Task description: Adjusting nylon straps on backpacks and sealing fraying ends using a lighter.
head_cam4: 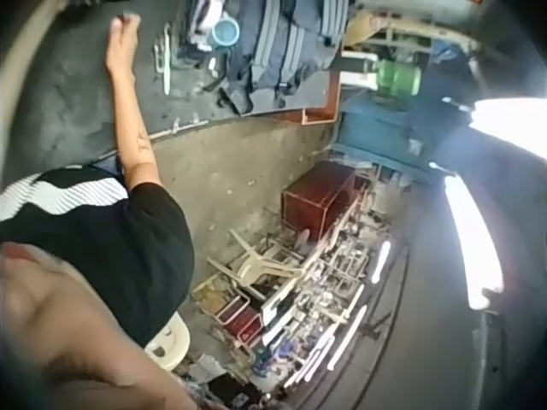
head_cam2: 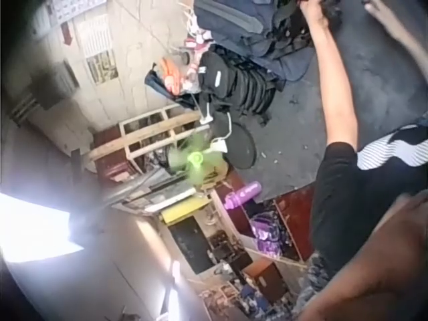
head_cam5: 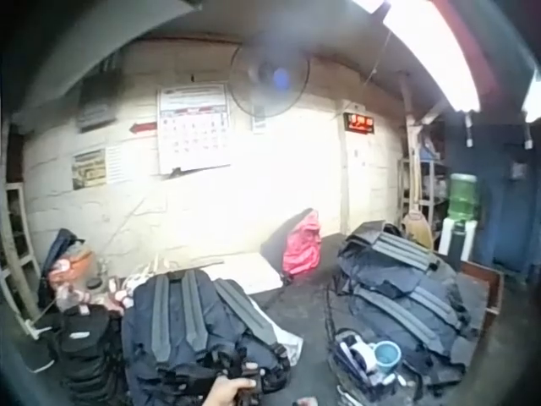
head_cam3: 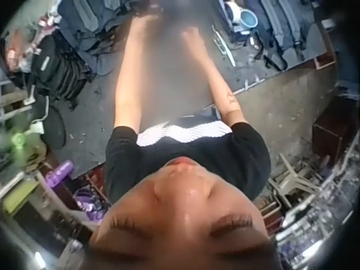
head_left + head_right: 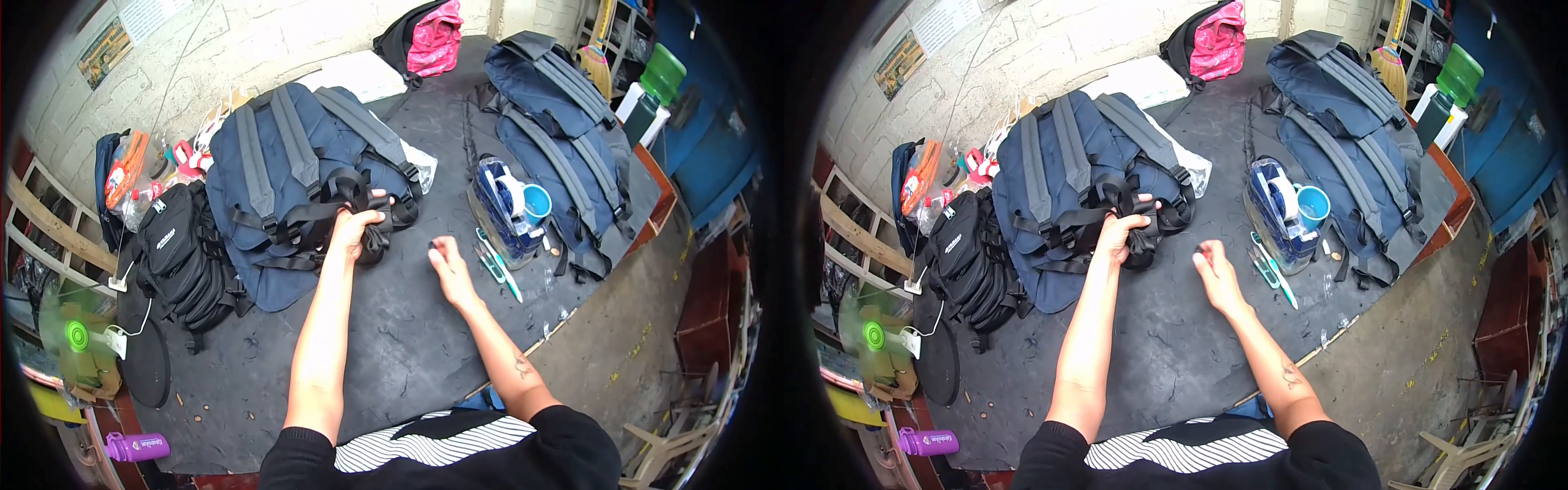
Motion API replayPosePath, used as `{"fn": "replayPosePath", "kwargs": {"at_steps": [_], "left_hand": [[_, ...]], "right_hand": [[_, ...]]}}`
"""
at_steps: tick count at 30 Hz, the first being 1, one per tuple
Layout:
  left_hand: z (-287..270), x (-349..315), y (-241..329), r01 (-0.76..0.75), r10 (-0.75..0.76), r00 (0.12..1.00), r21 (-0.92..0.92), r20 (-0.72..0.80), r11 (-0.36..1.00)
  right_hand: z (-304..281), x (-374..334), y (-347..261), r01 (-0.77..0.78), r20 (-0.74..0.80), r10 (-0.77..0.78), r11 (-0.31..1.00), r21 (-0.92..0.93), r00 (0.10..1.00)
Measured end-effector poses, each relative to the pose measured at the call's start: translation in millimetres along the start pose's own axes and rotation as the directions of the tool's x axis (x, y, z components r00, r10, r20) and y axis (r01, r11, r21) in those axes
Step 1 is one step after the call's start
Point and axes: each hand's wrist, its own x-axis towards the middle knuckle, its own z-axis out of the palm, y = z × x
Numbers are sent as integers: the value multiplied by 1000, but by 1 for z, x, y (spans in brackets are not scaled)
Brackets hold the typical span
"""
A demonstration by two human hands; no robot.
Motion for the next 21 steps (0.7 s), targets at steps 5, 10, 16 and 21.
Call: {"fn": "replayPosePath", "kwargs": {"at_steps": [5,10,16,21], "left_hand": [[-6,20,-8,81,-77,996,137,-39,987],[-9,30,-14,146,-148,989,198,-8,969],[-18,36,-22,163,-165,986,249,-15,955],[-19,38,-25,168,-167,986,230,-27,959]], "right_hand": [[34,53,-4,-2,21,3,1000,-17,1000],[51,76,4,51,-119,-73,981,-185,990],[55,84,1,118,-171,-166,959,-258,971],[53,85,1,126,-150,-178,944,-304,973]]}}
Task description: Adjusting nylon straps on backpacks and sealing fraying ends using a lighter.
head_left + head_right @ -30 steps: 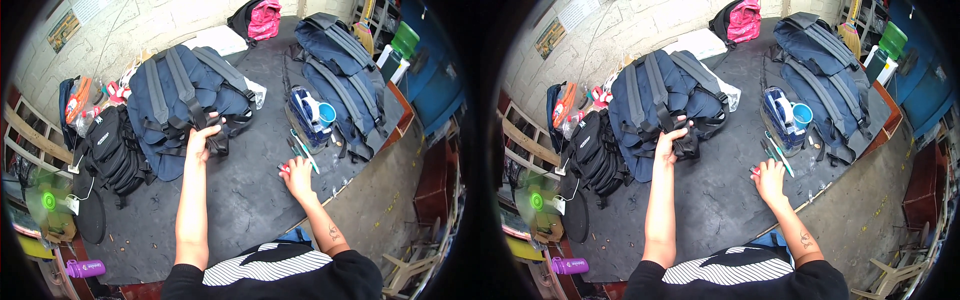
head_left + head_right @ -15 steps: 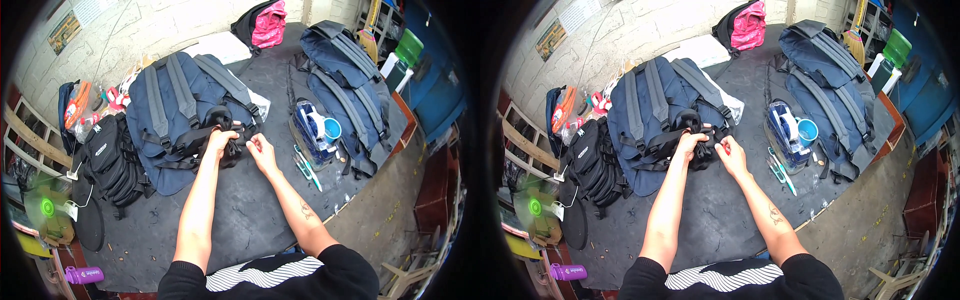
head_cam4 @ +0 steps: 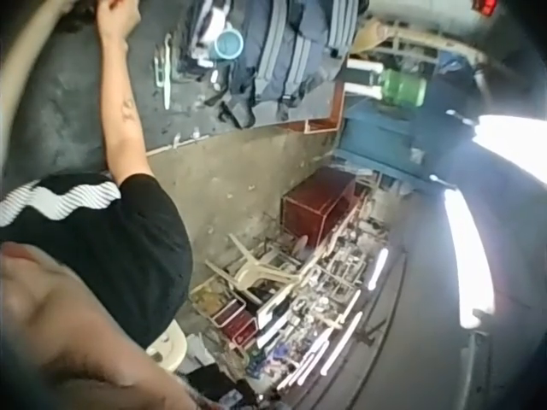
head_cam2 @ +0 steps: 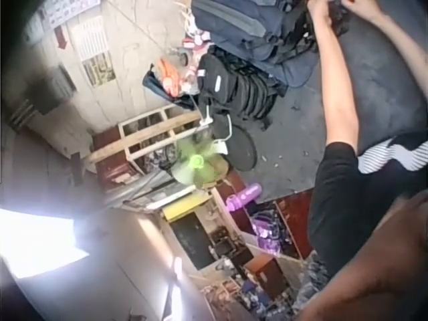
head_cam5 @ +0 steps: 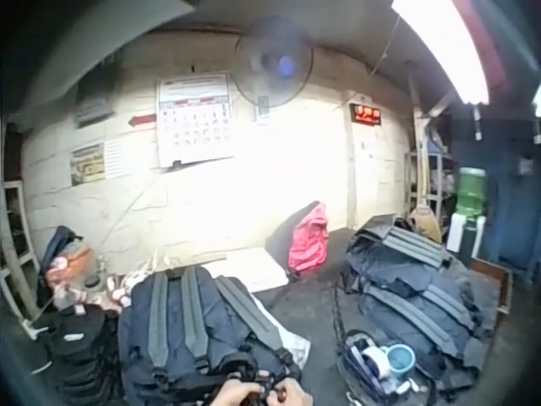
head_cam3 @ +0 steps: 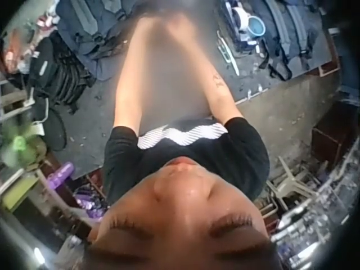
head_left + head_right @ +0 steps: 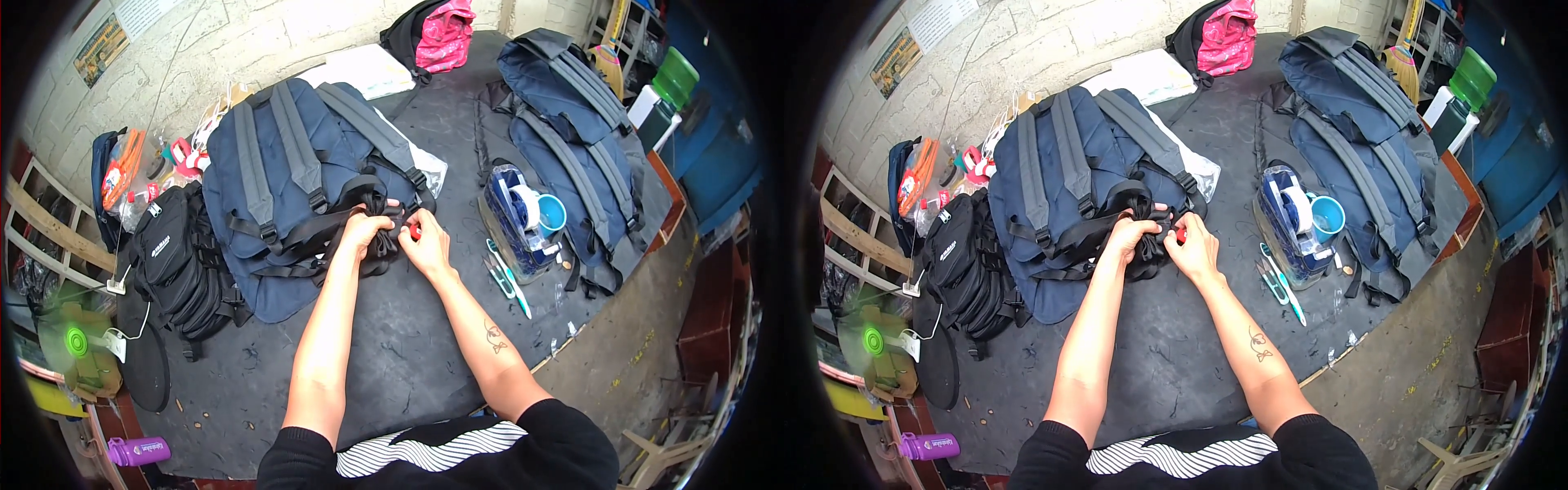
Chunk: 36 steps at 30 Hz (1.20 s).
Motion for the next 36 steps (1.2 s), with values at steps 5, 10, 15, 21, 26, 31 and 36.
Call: {"fn": "replayPosePath", "kwargs": {"at_steps": [5,10,15,21,26,31,36], "left_hand": [[0,-4,4,13,-13,1000,-13,9,1000],[3,-9,9,54,-51,998,-81,31,995],[-2,-13,5,91,-67,993,-250,101,964],[3,-6,-3,35,-28,999,-256,33,966],[9,-4,-10,71,-75,997,-320,-1,945],[13,-1,-11,42,-65,997,-423,-41,905],[18,7,-24,-148,81,939,-179,-334,973]], "right_hand": [[2,0,3,-13,16,14,1000,-23,1000],[14,6,24,-77,20,77,865,496,997],[-3,10,14,-429,390,183,465,774,902],[6,8,36,-423,391,200,156,893,899],[19,4,14,-451,396,262,198,870,880],[21,8,32,-250,60,253,841,479,966],[10,-6,9,32,-94,-34,999,-14,995]]}}
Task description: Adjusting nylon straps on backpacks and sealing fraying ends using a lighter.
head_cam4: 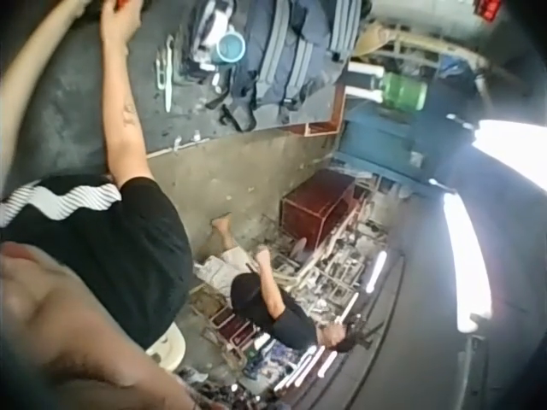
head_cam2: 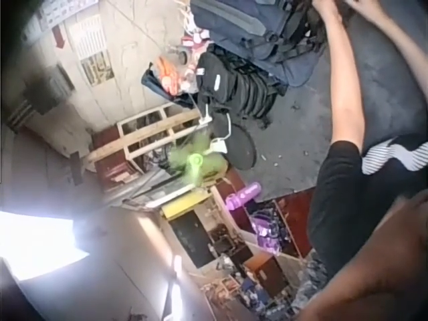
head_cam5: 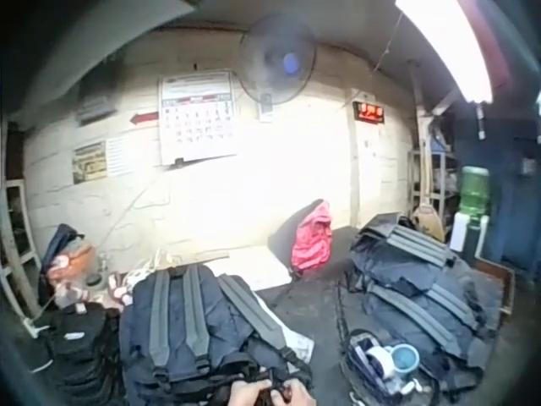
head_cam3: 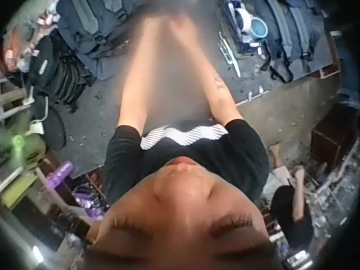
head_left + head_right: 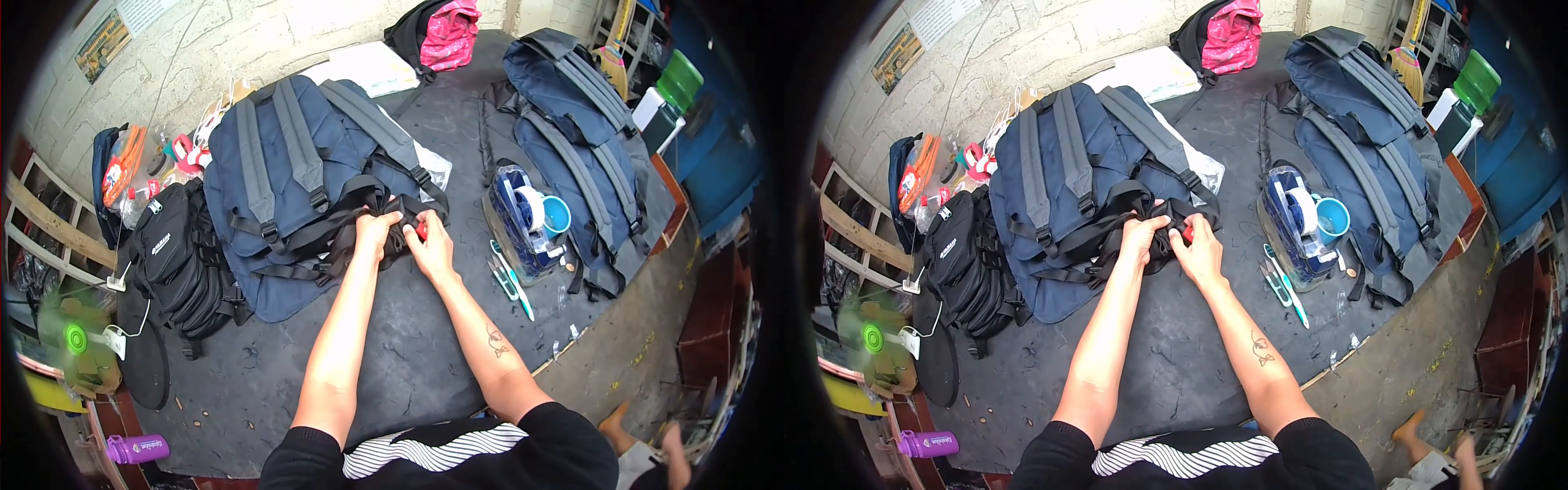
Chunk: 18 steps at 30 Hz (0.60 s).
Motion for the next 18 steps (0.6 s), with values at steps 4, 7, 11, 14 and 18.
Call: {"fn": "replayPosePath", "kwargs": {"at_steps": [4,7,11,14,18], "left_hand": [[5,-4,-2,-31,31,999,11,-35,999],[5,-1,-5,-36,36,999,-1,-22,999],[4,0,-6,-20,20,1000,33,-13,999],[4,0,-6,-29,30,999,29,-22,999],[2,-2,-4,-41,41,999,50,-6,998]], "right_hand": [[-4,0,1,-59,29,62,994,-91,998],[-4,4,0,-83,26,86,993,-87,996],[0,4,5,-30,8,30,998,-58,1000],[0,4,5,-36,8,37,999,-40,999],[0,3,1,-28,12,29,999,-21,1000]]}}
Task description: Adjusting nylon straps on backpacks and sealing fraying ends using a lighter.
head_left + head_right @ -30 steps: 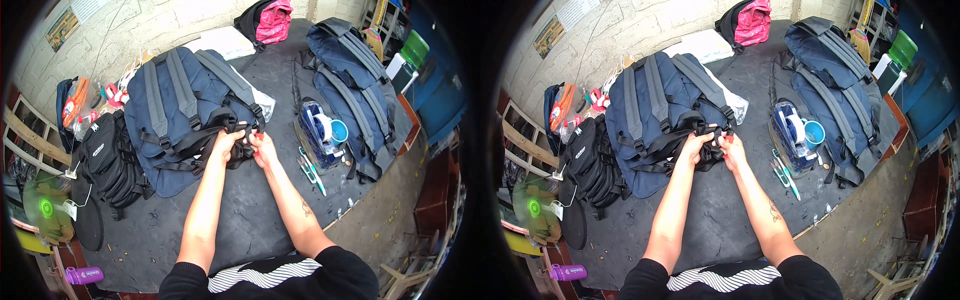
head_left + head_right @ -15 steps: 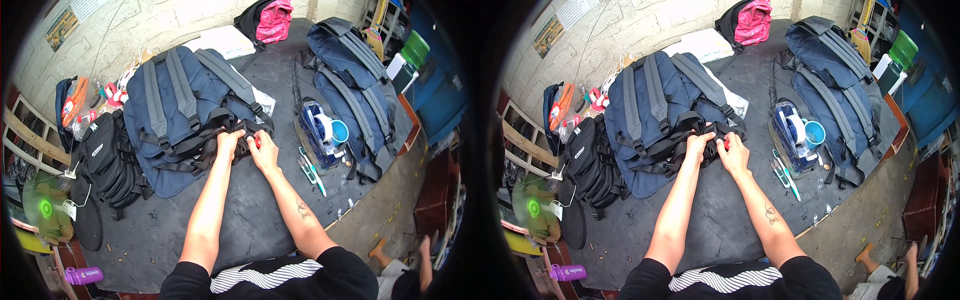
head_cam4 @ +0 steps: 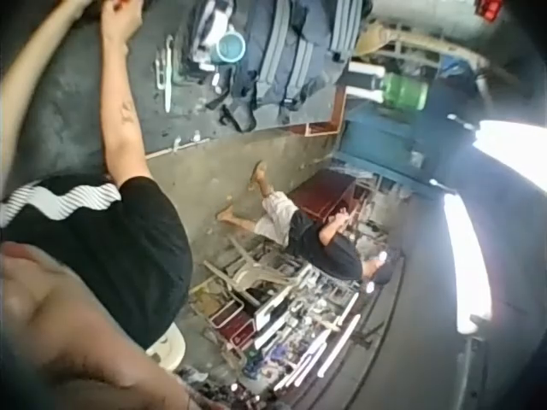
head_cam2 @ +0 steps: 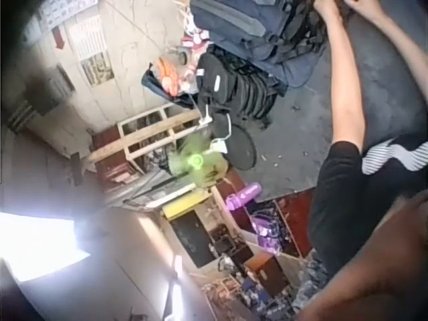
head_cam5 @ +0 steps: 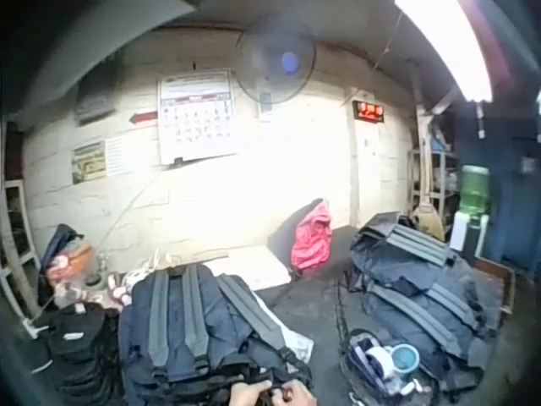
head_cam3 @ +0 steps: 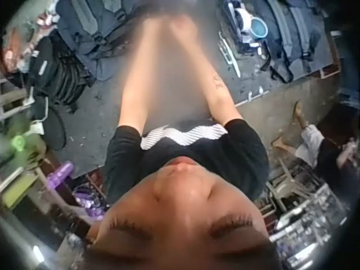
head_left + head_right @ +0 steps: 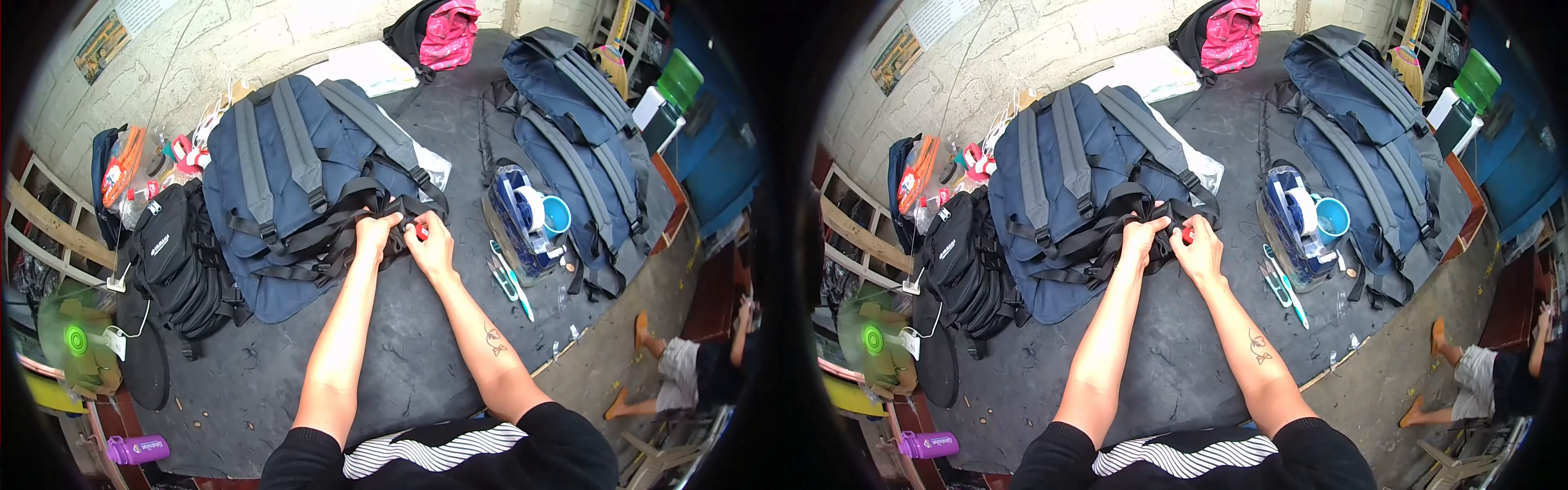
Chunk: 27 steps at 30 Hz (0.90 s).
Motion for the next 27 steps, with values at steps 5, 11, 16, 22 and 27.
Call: {"fn": "replayPosePath", "kwargs": {"at_steps": [5,11,16,22,27], "left_hand": [[-7,-5,7,25,-38,990,97,139,995],[-19,-16,46,374,-308,905,-201,294,906],[-13,-18,48,297,-224,929,-233,295,926],[-5,-18,39,217,-171,944,-139,282,966],[-4,-17,32,130,-120,983,-60,142,990]], "right_hand": [[3,9,2,-203,105,178,923,326,978],[-29,23,12,-269,-184,243,954,-134,952],[-30,13,-17,-229,3,237,937,264,972],[-14,13,1,-311,313,165,808,501,935],[-7,12,2,-293,-16,411,676,677,912]]}}
